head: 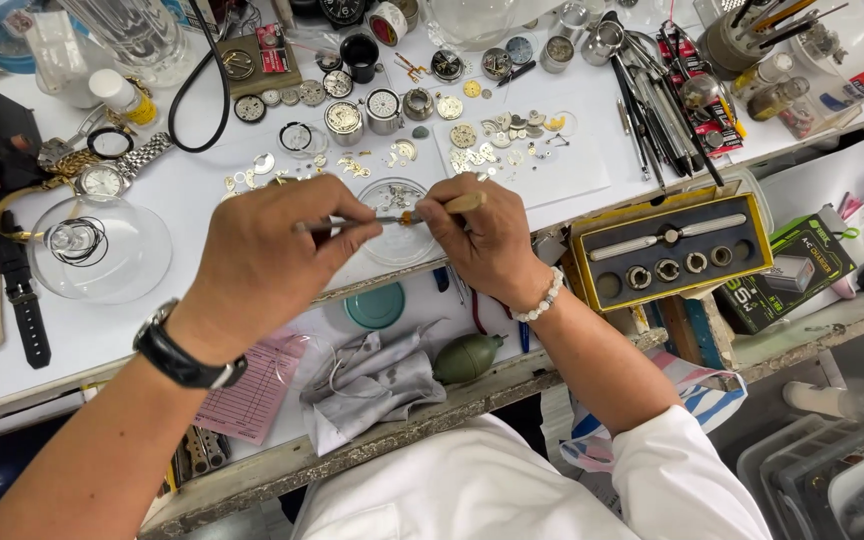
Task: Cleaning and inspecting small watch components using tweezers and a fine brush on a repair bench.
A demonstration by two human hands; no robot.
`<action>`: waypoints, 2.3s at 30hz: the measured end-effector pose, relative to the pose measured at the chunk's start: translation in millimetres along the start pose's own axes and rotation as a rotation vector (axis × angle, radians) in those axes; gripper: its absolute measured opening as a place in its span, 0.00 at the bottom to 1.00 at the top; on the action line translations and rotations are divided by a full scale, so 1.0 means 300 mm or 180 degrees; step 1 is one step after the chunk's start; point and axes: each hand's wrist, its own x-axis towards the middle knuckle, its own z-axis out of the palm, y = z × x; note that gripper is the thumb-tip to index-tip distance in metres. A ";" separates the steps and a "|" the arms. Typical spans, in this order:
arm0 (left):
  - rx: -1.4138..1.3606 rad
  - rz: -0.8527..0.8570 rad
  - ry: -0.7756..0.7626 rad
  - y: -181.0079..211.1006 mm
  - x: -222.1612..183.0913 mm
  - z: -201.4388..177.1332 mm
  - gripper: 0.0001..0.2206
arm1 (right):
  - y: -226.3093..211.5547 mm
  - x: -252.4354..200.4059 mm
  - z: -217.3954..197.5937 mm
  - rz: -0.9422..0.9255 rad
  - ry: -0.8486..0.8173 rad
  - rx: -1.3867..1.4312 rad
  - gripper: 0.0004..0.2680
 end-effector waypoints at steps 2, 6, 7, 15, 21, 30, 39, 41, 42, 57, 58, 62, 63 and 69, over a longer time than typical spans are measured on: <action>-0.0277 -0.0486 -0.0098 0.007 0.033 -0.010 0.07 | -0.008 0.004 0.002 -0.0063 0.0089 0.0029 0.05; -0.0693 -0.1396 -0.0331 0.027 0.076 -0.030 0.08 | -0.022 0.009 -0.006 0.0061 0.0104 -0.0161 0.03; -0.0692 -0.1378 -0.0341 0.035 0.080 -0.032 0.08 | -0.015 0.004 -0.004 0.0066 0.0118 -0.0175 0.03; -0.0603 -0.1572 -0.0371 0.054 0.106 -0.032 0.05 | -0.024 -0.034 -0.004 -0.0066 0.0739 -0.0052 0.09; -0.0521 -0.0718 -0.0132 0.067 0.213 0.008 0.08 | -0.023 -0.088 0.011 0.0109 0.1033 0.0415 0.12; -0.1216 -0.0681 -0.0273 0.173 0.481 0.177 0.09 | -0.024 -0.052 -0.004 -0.0211 0.1347 0.0292 0.11; -0.0928 -0.0405 -0.0266 0.153 0.576 0.310 0.10 | 0.000 -0.084 0.004 -0.0110 0.1206 0.0340 0.10; -0.1011 -0.0419 -0.0214 0.145 0.563 0.294 0.10 | -0.001 -0.082 -0.004 -0.0126 0.1180 0.0344 0.09; -0.1094 -0.0433 -0.0167 0.140 0.555 0.284 0.11 | -0.003 -0.081 -0.007 -0.0138 0.1158 0.0347 0.09; -0.0830 -0.0617 0.1572 0.017 -0.083 0.085 0.09 | -0.020 -0.020 -0.079 0.1917 0.0533 0.1674 0.11; -0.0838 -0.0643 0.1586 0.012 -0.110 0.094 0.09 | -0.024 -0.009 -0.078 0.1926 0.0503 0.1674 0.11; -0.1173 -0.0723 0.1511 -0.010 -0.175 0.133 0.09 | -0.016 0.014 -0.055 0.1589 0.0469 0.1552 0.13; -0.1267 -0.0688 0.1497 -0.017 -0.179 0.143 0.10 | -0.005 0.014 -0.045 0.1463 0.0542 0.1476 0.12; -0.0976 -0.0645 0.1815 -0.039 -0.175 0.156 0.07 | 0.004 0.020 -0.032 0.1530 0.0724 0.1142 0.12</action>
